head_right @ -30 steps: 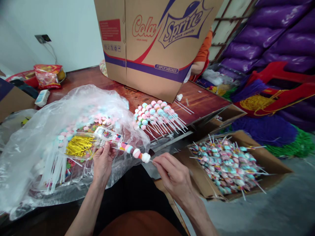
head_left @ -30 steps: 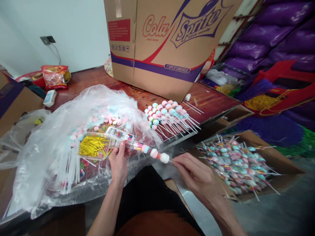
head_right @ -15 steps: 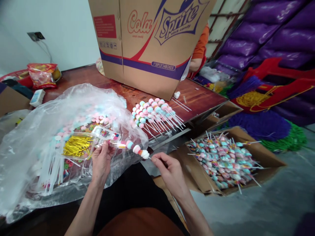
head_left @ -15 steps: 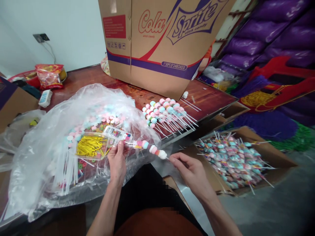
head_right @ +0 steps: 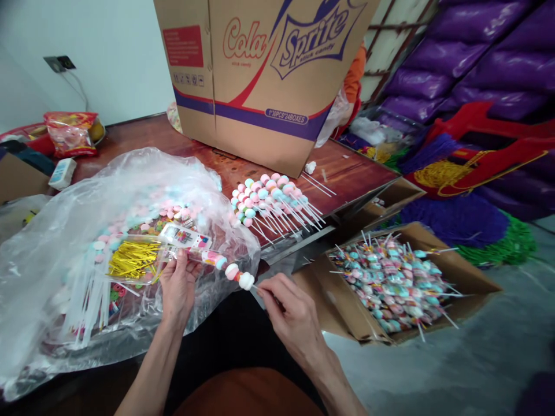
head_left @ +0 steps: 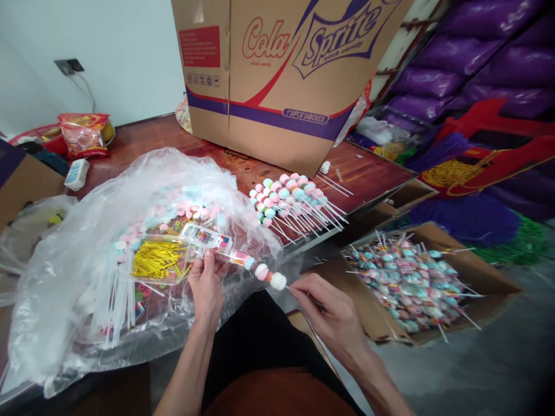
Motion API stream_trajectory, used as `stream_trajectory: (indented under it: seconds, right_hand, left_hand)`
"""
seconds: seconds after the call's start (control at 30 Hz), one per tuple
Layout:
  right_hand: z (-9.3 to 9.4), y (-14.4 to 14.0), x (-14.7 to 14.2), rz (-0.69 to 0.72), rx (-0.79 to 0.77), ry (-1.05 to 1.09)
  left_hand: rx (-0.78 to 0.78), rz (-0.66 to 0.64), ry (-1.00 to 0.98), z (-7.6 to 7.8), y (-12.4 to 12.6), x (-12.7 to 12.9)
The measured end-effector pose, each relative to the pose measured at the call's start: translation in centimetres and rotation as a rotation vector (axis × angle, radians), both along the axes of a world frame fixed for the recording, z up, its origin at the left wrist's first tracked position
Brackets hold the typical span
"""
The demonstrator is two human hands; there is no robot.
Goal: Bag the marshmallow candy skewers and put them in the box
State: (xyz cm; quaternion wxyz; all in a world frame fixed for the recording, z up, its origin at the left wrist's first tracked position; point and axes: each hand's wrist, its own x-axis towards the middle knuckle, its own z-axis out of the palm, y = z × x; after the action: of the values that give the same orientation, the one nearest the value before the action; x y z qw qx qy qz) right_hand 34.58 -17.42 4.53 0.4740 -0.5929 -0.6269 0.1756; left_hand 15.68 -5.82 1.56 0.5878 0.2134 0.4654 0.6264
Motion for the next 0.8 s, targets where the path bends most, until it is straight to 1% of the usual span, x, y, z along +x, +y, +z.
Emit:
stream_trajectory:
  seconds: [0.13,0.27,0.4,0.47,0.57,0.67,0.8]
  right_hand:
    - [0.0,0.1,0.2,0.044,-0.026,0.070]
    - [-0.5,0.4,0.0,-0.048,-0.107,0.181]
    - [-1.2,0.7,-0.4,-0.020,-0.210,0.243]
    - [-1.6,0.8,-0.7,-0.033,-0.225,0.257]
    - [-2.0,0.9,-1.1,-0.079,-0.178,0.231]
    - [-2.3,0.9,-1.6,-0.099,-0.093,0.153]
    - [-2.5,1.0,-2.3,-0.059,-0.039,0.041]
  left_hand:
    - [0.047,-0.085,0.022,0.0,0.2,-0.5]
    - [0.049,-0.141,0.029,0.0,0.4,-0.7]
    - [0.047,-0.194,0.053,-0.2,0.1,-0.4]
    - [0.036,-0.207,0.072,-0.3,0.0,-0.2]
    - [0.026,-0.195,0.090,-0.3,-0.2,0.1]
    - [0.034,-0.177,0.053,-0.1,-0.3,0.3]
    - [0.008,-0.230,0.010,0.4,-0.7,0.8]
